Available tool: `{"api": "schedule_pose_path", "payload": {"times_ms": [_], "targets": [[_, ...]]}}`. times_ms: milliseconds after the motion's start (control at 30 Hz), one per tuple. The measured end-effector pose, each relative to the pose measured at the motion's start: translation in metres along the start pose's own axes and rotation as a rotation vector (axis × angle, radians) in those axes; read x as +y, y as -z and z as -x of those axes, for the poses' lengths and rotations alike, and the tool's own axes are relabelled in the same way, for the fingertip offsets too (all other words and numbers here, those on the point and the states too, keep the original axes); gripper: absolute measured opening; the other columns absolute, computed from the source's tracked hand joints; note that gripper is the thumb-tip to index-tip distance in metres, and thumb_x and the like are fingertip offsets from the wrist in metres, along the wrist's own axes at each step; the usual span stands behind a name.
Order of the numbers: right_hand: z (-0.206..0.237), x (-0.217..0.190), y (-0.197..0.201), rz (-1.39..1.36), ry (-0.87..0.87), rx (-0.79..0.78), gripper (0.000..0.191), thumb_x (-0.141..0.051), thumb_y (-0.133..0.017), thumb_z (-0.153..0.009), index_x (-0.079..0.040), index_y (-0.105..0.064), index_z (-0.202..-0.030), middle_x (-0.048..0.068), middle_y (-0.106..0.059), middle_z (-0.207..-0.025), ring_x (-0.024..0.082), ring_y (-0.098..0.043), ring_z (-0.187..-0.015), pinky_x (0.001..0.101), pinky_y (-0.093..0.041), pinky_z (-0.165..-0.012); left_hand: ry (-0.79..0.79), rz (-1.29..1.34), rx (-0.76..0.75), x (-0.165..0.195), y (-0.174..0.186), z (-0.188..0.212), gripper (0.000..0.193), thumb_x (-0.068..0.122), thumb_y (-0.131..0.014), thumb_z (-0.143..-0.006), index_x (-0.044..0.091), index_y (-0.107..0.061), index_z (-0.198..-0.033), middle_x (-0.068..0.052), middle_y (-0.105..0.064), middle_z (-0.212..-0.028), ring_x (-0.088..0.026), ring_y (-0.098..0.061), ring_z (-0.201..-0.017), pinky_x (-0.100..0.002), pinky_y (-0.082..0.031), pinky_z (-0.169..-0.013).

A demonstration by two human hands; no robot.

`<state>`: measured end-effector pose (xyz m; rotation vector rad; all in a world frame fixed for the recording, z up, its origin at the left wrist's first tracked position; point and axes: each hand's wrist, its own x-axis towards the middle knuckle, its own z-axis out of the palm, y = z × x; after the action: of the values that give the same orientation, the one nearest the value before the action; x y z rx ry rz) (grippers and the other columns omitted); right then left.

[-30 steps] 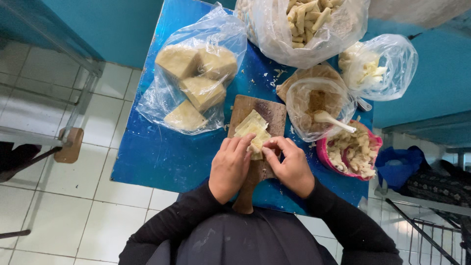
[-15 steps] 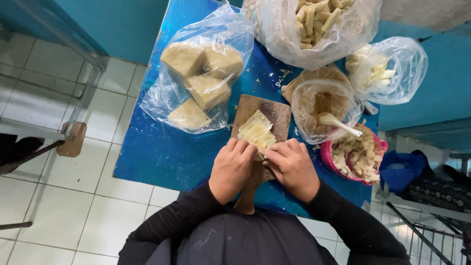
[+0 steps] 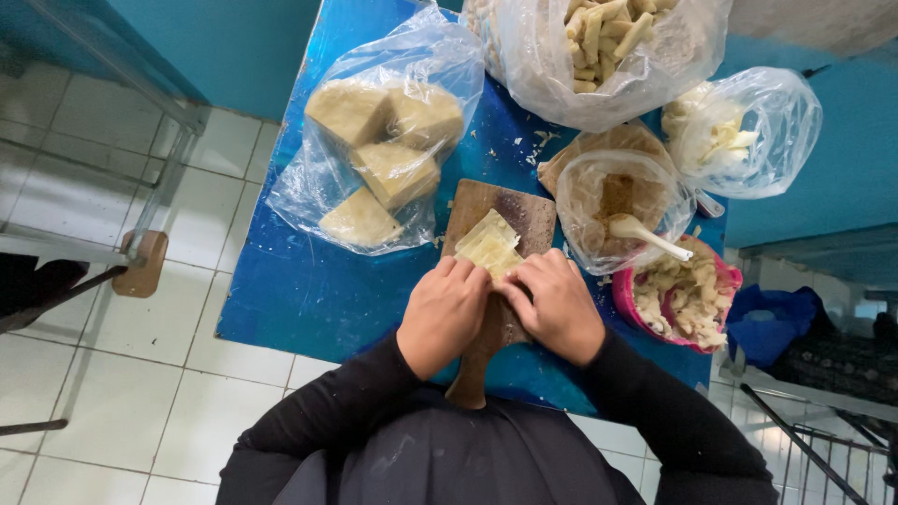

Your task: The person sits at a table and shapes flat dough pieces by hand on a wooden paddle board. They spoon a brown powder from a plastic container onto a dough piece, fold and pinch the dough closed, and place the finished piece into a pink bowl, repeating the cycle.

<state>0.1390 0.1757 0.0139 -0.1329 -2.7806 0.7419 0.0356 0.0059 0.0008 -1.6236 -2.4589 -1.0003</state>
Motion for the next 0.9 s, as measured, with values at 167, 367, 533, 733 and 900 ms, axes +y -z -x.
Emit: {"api": "schedule_pose_path", "payload": {"times_ms": [167, 367, 533, 733, 900], "targets": [[-0.011, 0.005, -0.006, -0.057, -0.12, -0.025, 0.014, -0.017, -0.075, -0.084, -0.007, -0.066, -0.082, 0.008, -0.065, -0.084, 0.031, -0.057, -0.085, 0.0422, -0.046, -0.076, 0.122, 0.121, -0.014, -0.003, -0.001, -0.007, 0.01, 0.011, -0.067, -0.088, 0.005, -0.06, -0.092, -0.01, -0.06, -0.085, -0.032, -0.057, -0.086, -0.043, -0.047, -0.077], [-0.007, 0.003, -0.005, -0.099, 0.053, 0.028, 0.009, -0.006, -0.07, -0.084, -0.009, -0.067, -0.093, 0.008, -0.065, -0.091, 0.032, -0.058, -0.092, 0.0405, -0.048, -0.082, 0.056, 0.107, -0.005, -0.005, 0.003, -0.006, 0.016, 0.002, -0.064, -0.081, 0.006, -0.059, -0.096, -0.012, -0.058, -0.093, -0.034, -0.055, -0.094, -0.041, -0.048, -0.083], [-0.004, -0.006, 0.001, -0.059, 0.078, 0.002, 0.017, -0.011, -0.074, -0.083, -0.01, -0.07, -0.1, 0.008, -0.068, -0.093, 0.031, -0.059, -0.093, 0.0409, -0.046, -0.081, 0.031, 0.105, -0.039, -0.004, 0.006, -0.001, 0.018, 0.005, -0.066, -0.082, 0.005, -0.06, -0.098, -0.013, -0.058, -0.094, -0.034, -0.055, -0.093, -0.041, -0.047, -0.083], [-0.009, -0.011, 0.004, 0.024, 0.144, -0.019, 0.034, -0.011, -0.072, -0.083, -0.007, -0.073, -0.117, 0.008, -0.064, -0.091, 0.031, -0.058, -0.09, 0.0407, -0.044, -0.077, 0.064, 0.151, 0.002, -0.001, 0.01, 0.002, 0.015, 0.009, -0.067, -0.089, 0.004, -0.059, -0.101, -0.013, -0.059, -0.095, -0.034, -0.056, -0.094, -0.043, -0.048, -0.083], [-0.008, -0.006, 0.0, -0.037, 0.095, 0.021, 0.015, -0.009, -0.071, -0.082, -0.012, -0.075, -0.097, 0.005, -0.065, -0.089, 0.029, -0.058, -0.091, 0.0393, -0.046, -0.08, 0.052, 0.141, -0.022, -0.004, 0.008, 0.001, 0.012, 0.007, -0.065, -0.089, 0.005, -0.06, -0.099, -0.013, -0.059, -0.094, -0.034, -0.056, -0.093, -0.042, -0.048, -0.082]]}}
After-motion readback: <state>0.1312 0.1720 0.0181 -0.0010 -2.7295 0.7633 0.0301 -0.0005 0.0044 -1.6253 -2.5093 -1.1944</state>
